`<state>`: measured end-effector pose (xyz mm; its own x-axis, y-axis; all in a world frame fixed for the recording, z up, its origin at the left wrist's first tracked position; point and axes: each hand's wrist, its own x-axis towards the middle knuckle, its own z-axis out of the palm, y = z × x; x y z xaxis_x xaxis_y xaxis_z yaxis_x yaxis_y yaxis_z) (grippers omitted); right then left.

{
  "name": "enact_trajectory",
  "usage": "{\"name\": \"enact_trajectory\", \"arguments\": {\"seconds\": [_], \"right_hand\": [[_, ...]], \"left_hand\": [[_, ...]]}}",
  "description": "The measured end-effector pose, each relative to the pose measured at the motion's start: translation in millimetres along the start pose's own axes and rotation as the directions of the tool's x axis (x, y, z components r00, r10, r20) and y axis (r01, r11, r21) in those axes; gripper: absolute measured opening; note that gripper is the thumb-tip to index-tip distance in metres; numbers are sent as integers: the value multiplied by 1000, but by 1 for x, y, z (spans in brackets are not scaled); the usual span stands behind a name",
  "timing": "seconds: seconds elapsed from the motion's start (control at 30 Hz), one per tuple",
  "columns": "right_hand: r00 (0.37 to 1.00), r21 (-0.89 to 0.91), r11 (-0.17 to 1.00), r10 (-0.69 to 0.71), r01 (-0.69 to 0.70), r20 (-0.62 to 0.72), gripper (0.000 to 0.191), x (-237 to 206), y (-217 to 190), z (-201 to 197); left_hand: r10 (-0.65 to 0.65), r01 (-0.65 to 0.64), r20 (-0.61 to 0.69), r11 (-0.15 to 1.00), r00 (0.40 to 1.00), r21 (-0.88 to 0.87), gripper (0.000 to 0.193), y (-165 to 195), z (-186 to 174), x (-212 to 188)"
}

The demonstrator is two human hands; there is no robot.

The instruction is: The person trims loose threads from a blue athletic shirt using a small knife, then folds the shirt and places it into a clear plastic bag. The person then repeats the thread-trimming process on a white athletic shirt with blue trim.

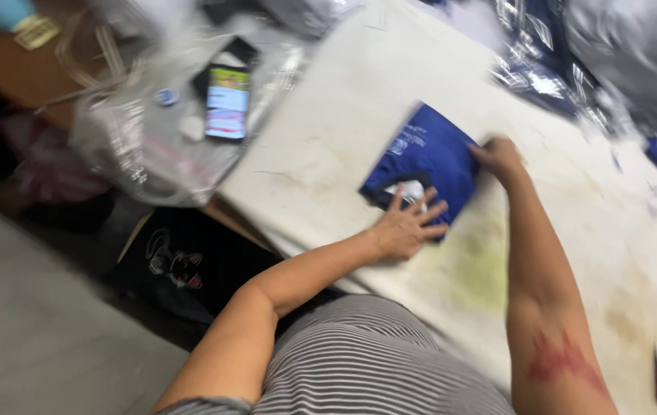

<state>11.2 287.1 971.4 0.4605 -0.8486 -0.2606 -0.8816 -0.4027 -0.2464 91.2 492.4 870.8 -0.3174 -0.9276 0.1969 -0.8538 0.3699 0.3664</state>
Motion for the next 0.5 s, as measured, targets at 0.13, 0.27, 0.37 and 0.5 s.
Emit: {"name": "enact_trajectory", "arguments": {"seconds": [0.13,0.27,0.37,0.5], "right_hand": [[996,487,868,83,-93,42,49,-46,86,37],[945,376,868,280,-323,167,44,-117,159,93],[914,349,845,379,-406,147,45,-125,165,121],[875,388,794,477,-467,77,45,-142,144,127]], "left_hand": [[123,-57,457,986,881,-154,66,-33,-16,-9],[237,45,405,817,883,-575,50,-86,-32,-13],[-156,22,-132,722,979,-692,42,-157,-87,-55],[-716,735,-620,600,320,-314,22,-283,-223,-190]]}}
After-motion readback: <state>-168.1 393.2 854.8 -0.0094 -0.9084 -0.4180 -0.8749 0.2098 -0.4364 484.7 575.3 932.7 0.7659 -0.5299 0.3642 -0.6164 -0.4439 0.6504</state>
